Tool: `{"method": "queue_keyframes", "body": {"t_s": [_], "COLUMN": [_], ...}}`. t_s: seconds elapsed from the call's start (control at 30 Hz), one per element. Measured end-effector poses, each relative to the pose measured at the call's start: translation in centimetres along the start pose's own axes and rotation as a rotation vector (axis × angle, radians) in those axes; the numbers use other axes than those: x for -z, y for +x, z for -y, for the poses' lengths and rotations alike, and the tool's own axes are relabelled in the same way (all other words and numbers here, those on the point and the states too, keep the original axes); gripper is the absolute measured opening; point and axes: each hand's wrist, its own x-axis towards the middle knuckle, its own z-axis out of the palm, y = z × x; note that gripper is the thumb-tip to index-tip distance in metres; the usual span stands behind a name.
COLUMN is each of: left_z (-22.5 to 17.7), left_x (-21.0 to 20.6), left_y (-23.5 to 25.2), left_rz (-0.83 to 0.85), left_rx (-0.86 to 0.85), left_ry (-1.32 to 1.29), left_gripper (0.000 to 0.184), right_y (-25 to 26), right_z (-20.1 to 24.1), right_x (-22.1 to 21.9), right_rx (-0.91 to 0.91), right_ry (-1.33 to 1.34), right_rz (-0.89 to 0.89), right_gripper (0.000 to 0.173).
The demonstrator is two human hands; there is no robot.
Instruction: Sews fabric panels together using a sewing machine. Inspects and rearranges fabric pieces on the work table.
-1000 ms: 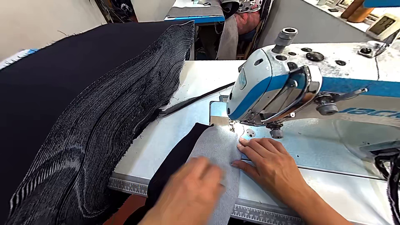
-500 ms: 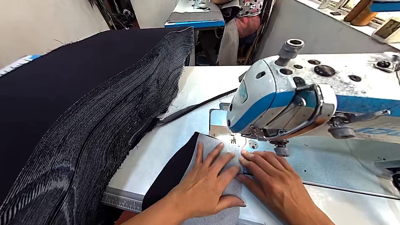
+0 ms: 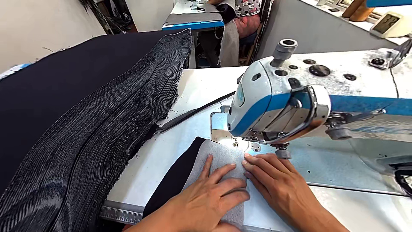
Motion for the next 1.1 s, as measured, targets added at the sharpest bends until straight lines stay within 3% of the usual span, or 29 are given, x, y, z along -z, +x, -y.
{"method": "queue_keyframes", "body": {"t_s": [0.13,0.47,0.83,1.1], "left_z": [0.7,0.8,1.6,1.1], "left_x": [-0.3,-0.4,-0.5,-0.7], "left_y": [-0.3,0.1,0.6,0.8], "left_rz": [-0.003,-0.043,-0.072,-0.069], "left_rx": [-0.022,0.162,0.139,0.152], "left_ry": [0.129,0.222,0.250,0.264], "left_gripper": [0.063,0.067,0.064,0.064], "right_y": [0.1,2.2,1.9,1.8], "right_z": [0.0,-2.1,-2.2,-2.0], "right_x": [0.1,-0.7,-0.9,-0.9], "right_rx": [0.005,0.043,-0.032,-0.048], "right_ry": [0.001,0.040,0.057,0.059], "right_rz": [0.011,0.077,0.052,0.039], "right_gripper": [0.037,0.036,0.045,0.042]}}
